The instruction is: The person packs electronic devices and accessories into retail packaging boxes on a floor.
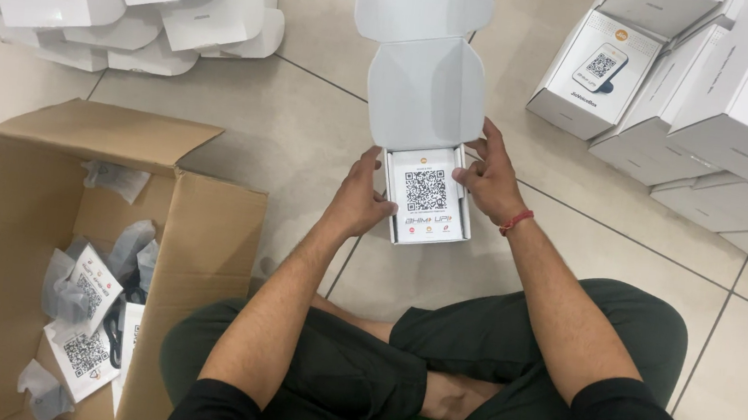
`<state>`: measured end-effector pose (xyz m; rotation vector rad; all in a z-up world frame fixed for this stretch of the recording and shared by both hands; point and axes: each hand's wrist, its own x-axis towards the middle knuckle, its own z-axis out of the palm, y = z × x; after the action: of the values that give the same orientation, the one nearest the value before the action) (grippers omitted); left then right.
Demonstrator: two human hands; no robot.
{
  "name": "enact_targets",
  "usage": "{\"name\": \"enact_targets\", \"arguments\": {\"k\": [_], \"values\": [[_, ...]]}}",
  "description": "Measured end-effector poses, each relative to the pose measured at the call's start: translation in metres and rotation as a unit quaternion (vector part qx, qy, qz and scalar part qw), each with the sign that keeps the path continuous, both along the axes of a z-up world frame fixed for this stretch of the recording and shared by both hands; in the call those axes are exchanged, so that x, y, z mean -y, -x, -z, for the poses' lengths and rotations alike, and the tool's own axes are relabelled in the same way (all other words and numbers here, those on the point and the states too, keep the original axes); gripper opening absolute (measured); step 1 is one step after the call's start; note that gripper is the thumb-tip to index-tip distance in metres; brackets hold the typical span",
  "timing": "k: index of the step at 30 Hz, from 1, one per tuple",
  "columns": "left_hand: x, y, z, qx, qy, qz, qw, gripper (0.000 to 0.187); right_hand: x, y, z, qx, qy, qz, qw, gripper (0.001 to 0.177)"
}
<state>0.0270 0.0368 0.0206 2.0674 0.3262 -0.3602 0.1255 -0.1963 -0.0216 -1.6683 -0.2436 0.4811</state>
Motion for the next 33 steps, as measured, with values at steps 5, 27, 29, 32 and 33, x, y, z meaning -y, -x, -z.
{"name": "enact_targets", "arguments": {"k": [5, 27, 29, 32, 33], "values": [[-0.015, -0.004, -0.006, 0.081, 0.038, -0.004, 0.996, 0.116, -0.001, 0.006, -0.020, 0.049, 0.116, 0.008, 0.992, 0.088], [-0.023, 0.003, -0.027, 0.086, -0.234, 0.013, 0.968, 0.026, -0.007, 0.020, -0.073, 0.078, 0.193, -0.156, 0.966, 0.073], [-0.027, 0.002, -0.018, 0.045, -0.224, 0.016, 0.973, 0.028, -0.009, 0.021, -0.070, 0.083, 0.214, -0.148, 0.962, 0.070], [-0.053, 0.002, 0.005, 0.034, -0.131, 0.041, 0.990, 0.034, -0.005, 0.019, -0.062, 0.096, 0.217, -0.129, 0.963, 0.063], [-0.065, 0.004, 0.015, 0.062, -0.046, 0.062, 0.995, 0.039, -0.002, 0.018, -0.058, 0.102, 0.200, -0.119, 0.967, 0.059]]}}
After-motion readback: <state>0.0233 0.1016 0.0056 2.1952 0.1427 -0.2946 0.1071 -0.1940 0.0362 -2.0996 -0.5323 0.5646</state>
